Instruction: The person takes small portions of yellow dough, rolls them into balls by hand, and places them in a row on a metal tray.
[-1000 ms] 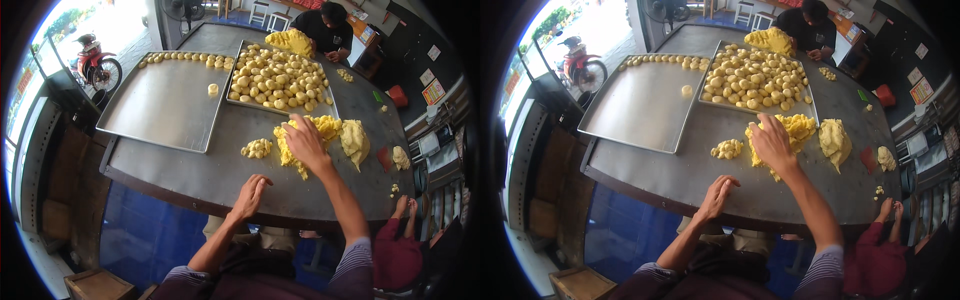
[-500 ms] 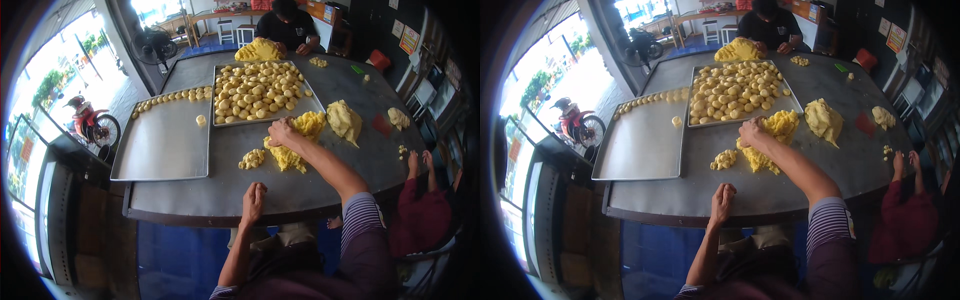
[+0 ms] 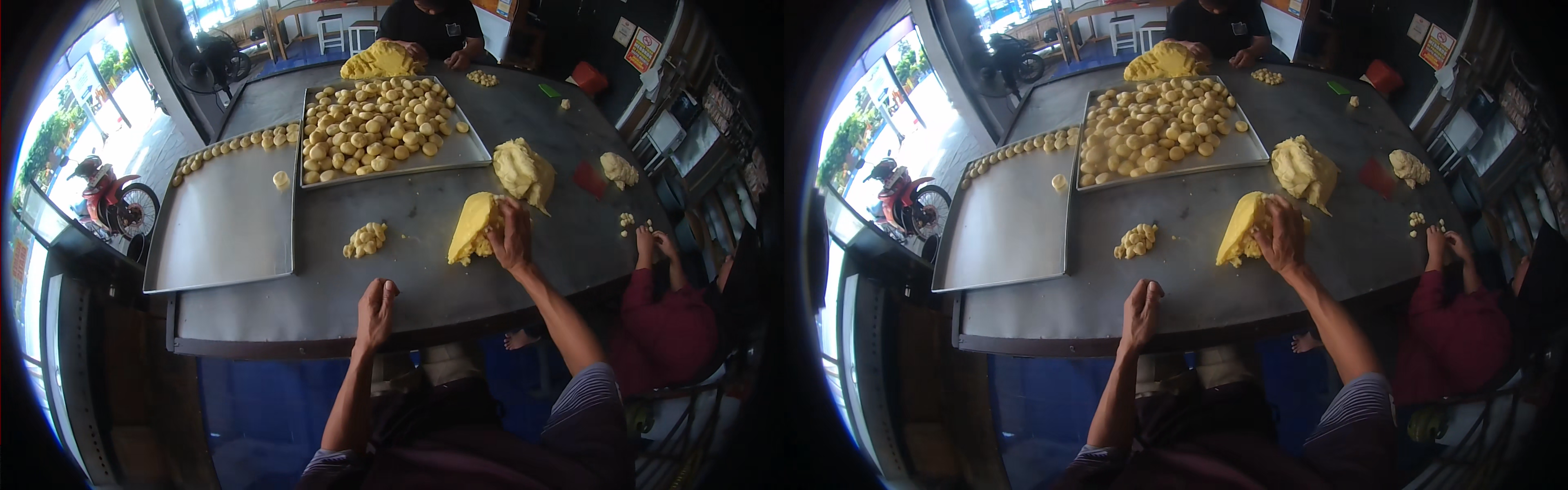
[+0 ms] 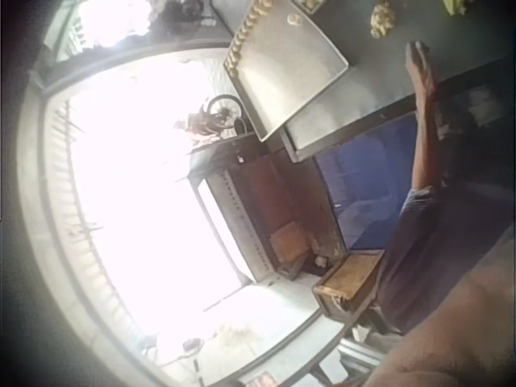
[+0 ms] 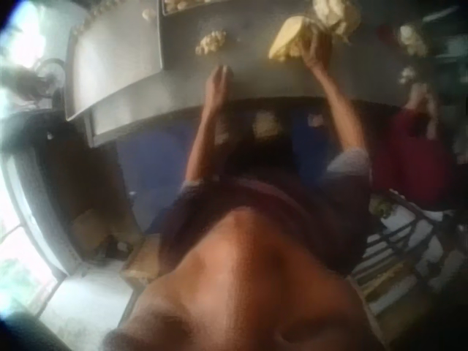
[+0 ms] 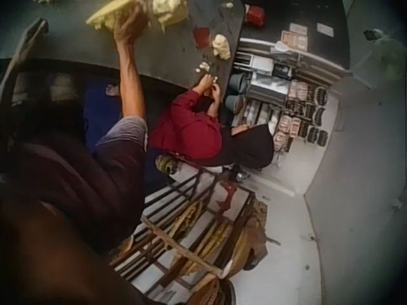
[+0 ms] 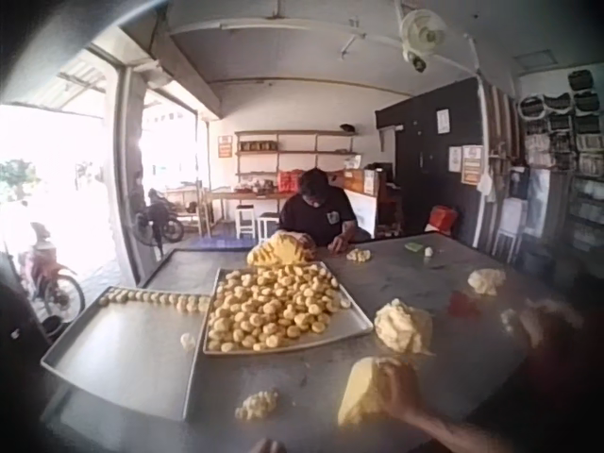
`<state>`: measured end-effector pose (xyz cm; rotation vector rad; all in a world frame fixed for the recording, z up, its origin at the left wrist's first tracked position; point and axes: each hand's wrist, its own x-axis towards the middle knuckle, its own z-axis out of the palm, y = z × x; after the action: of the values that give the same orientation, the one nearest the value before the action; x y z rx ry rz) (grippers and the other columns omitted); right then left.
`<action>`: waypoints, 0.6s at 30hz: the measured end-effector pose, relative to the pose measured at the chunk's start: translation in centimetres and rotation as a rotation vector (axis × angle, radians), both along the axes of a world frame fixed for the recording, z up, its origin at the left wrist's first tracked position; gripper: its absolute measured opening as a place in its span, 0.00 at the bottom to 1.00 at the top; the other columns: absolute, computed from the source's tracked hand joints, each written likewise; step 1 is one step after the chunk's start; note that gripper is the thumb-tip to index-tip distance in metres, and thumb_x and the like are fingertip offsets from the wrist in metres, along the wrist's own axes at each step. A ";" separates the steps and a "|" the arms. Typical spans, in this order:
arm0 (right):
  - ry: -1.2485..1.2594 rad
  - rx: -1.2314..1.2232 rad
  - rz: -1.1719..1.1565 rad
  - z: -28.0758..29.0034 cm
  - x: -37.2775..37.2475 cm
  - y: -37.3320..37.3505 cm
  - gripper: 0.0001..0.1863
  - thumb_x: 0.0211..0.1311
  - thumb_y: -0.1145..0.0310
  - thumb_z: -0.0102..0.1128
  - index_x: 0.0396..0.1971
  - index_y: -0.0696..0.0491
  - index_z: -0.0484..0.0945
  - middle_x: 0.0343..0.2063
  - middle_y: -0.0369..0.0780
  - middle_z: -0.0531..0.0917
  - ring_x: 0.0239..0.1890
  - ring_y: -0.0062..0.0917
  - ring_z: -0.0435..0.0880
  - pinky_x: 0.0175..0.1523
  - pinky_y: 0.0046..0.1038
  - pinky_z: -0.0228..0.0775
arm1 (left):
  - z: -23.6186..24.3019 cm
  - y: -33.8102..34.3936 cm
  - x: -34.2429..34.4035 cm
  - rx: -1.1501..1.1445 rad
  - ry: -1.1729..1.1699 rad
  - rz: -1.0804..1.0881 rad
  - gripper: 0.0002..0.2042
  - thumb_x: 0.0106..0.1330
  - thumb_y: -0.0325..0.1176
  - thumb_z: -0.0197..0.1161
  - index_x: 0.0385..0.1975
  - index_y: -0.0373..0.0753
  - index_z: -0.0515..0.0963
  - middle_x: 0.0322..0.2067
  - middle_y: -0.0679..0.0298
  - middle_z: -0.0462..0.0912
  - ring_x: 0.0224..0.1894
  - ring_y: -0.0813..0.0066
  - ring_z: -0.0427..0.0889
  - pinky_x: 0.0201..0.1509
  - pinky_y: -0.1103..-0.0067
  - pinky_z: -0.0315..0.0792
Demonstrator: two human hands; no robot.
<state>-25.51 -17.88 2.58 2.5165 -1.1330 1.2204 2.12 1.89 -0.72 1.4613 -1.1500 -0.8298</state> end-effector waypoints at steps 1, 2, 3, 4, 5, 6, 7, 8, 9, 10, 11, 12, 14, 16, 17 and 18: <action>-0.031 -0.034 -0.022 -1.1 0.2 0.9 0.32 0.70 0.45 0.53 0.60 0.57 0.69 0.59 0.52 0.72 0.61 0.49 0.70 0.67 0.50 0.58 | 0.1 -0.1 0.0 -0.051 -0.026 -0.010 0.16 0.81 0.40 0.47 0.39 0.33 0.77 0.36 0.55 0.81 0.40 0.64 0.80 0.47 0.71 0.73; -0.061 -0.069 -0.044 -2.2 0.4 1.8 0.32 0.71 0.45 0.52 0.60 0.57 0.69 0.59 0.53 0.71 0.61 0.50 0.70 0.67 0.51 0.57 | 0.1 0.0 -0.1 -0.097 -0.038 -0.010 0.16 0.81 0.39 0.47 0.40 0.34 0.76 0.38 0.54 0.81 0.41 0.63 0.80 0.48 0.70 0.73; -0.099 -0.091 -0.068 -2.8 1.2 2.5 0.32 0.73 0.42 0.47 0.60 0.56 0.69 0.59 0.53 0.70 0.62 0.50 0.68 0.68 0.53 0.55 | 0.0 0.3 0.0 -0.145 -0.055 -0.004 0.15 0.81 0.38 0.47 0.41 0.34 0.76 0.39 0.53 0.80 0.43 0.63 0.80 0.49 0.69 0.73; -0.110 -0.137 -0.119 -3.4 1.5 2.3 0.32 0.73 0.41 0.46 0.60 0.56 0.69 0.59 0.53 0.71 0.61 0.49 0.69 0.68 0.53 0.55 | 0.2 0.2 -0.2 -0.196 -0.068 0.000 0.14 0.81 0.38 0.46 0.42 0.34 0.76 0.41 0.52 0.80 0.44 0.62 0.80 0.49 0.68 0.73; -0.120 -0.183 -0.169 -4.0 1.9 1.9 0.33 0.73 0.40 0.45 0.60 0.55 0.69 0.59 0.52 0.71 0.61 0.49 0.69 0.67 0.53 0.55 | 0.5 -0.1 -0.5 -0.139 -0.058 -0.014 0.13 0.80 0.37 0.46 0.44 0.34 0.75 0.42 0.52 0.79 0.44 0.61 0.80 0.50 0.68 0.73; -0.137 -0.216 -0.224 -4.4 2.4 2.2 0.33 0.74 0.39 0.44 0.59 0.55 0.69 0.59 0.52 0.71 0.61 0.49 0.69 0.67 0.54 0.56 | 1.0 0.0 -0.4 -0.070 -0.057 -0.031 0.13 0.80 0.36 0.46 0.46 0.35 0.75 0.43 0.52 0.78 0.45 0.59 0.79 0.51 0.67 0.72; -0.124 -0.214 -0.239 -4.4 2.6 2.0 0.34 0.74 0.38 0.43 0.59 0.55 0.69 0.58 0.52 0.71 0.61 0.48 0.69 0.67 0.54 0.56 | 1.3 0.0 -0.4 -0.001 -0.055 -0.048 0.12 0.79 0.35 0.47 0.48 0.35 0.75 0.44 0.51 0.78 0.45 0.57 0.79 0.52 0.67 0.72; -0.110 -0.212 -0.255 -4.2 2.6 1.0 0.34 0.74 0.38 0.42 0.59 0.54 0.70 0.58 0.52 0.72 0.61 0.48 0.69 0.67 0.54 0.56 | 1.0 -0.5 -0.6 -0.024 -0.111 -0.093 0.12 0.79 0.35 0.48 0.49 0.35 0.75 0.44 0.51 0.78 0.45 0.56 0.78 0.53 0.66 0.72; -0.105 -0.205 -0.273 -4.1 3.3 0.3 0.34 0.74 0.37 0.41 0.59 0.54 0.70 0.58 0.52 0.72 0.61 0.48 0.69 0.67 0.54 0.56 | 0.4 -1.1 -0.5 -0.043 -0.175 -0.141 0.12 0.78 0.34 0.49 0.50 0.36 0.75 0.43 0.52 0.77 0.45 0.55 0.78 0.53 0.66 0.71; -0.108 -0.210 -0.296 -4.2 4.0 -0.2 0.34 0.74 0.37 0.40 0.59 0.54 0.70 0.58 0.52 0.72 0.60 0.48 0.69 0.66 0.54 0.56 | 0.1 -1.5 -0.6 -0.064 -0.236 -0.191 0.12 0.77 0.34 0.50 0.52 0.36 0.75 0.43 0.52 0.77 0.44 0.53 0.77 0.54 0.66 0.71; -0.110 -0.214 -0.319 -4.3 4.6 -0.6 0.34 0.74 0.38 0.39 0.59 0.54 0.70 0.57 0.52 0.73 0.60 0.48 0.69 0.66 0.55 0.56 | -0.1 -1.7 -0.8 -0.122 -0.427 -0.180 0.11 0.76 0.33 0.51 0.52 0.36 0.75 0.43 0.52 0.77 0.44 0.53 0.76 0.55 0.65 0.70; -0.110 -0.228 -0.335 -4.2 5.0 -1.1 0.34 0.75 0.38 0.39 0.59 0.54 0.70 0.57 0.51 0.73 0.60 0.48 0.69 0.66 0.55 0.56 | -0.1 -2.1 -1.2 -0.189 -0.614 -0.161 0.11 0.75 0.32 0.52 0.51 0.37 0.75 0.42 0.53 0.77 0.44 0.52 0.76 0.55 0.65 0.70; -0.076 -0.175 -0.347 -4.3 5.0 -0.6 0.29 0.73 0.46 0.49 0.62 0.54 0.68 0.59 0.51 0.71 0.63 0.48 0.68 0.68 0.56 0.54 | -0.5 -2.8 -1.0 -0.276 -0.769 -0.181 0.11 0.74 0.31 0.53 0.51 0.38 0.75 0.42 0.54 0.78 0.44 0.52 0.76 0.56 0.64 0.68; -0.072 -0.115 -0.315 -3.6 5.1 0.3 0.28 0.71 0.52 0.55 0.63 0.53 0.67 0.61 0.50 0.70 0.64 0.48 0.66 0.70 0.57 0.53 | -1.0 -3.2 0.4 -0.302 -0.714 -0.245 0.10 0.73 0.31 0.54 0.50 0.38 0.75 0.43 0.54 0.79 0.46 0.53 0.77 0.58 0.64 0.67; -0.046 -0.031 -0.285 -3.2 4.7 0.9 0.31 0.68 0.60 0.60 0.66 0.54 0.64 0.64 0.51 0.67 0.68 0.50 0.63 0.72 0.56 0.51 | -1.1 -3.1 0.7 -0.235 -0.680 -0.169 0.10 0.73 0.31 0.54 0.50 0.38 0.75 0.43 0.54 0.80 0.47 0.53 0.77 0.58 0.63 0.67; -0.044 0.035 -0.219 -2.3 4.1 1.3 0.31 0.69 0.61 0.60 0.68 0.55 0.63 0.65 0.51 0.66 0.69 0.51 0.62 0.73 0.56 0.51 | -0.7 -2.7 0.6 -0.164 -0.643 -0.098 0.10 0.73 0.31 0.53 0.49 0.38 0.76 0.44 0.54 0.80 0.48 0.53 0.78 0.58 0.63 0.67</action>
<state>-21.40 -16.62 0.25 2.3241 -1.4074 1.2123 2.73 -0.78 -1.45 1.5879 -1.7317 -0.3101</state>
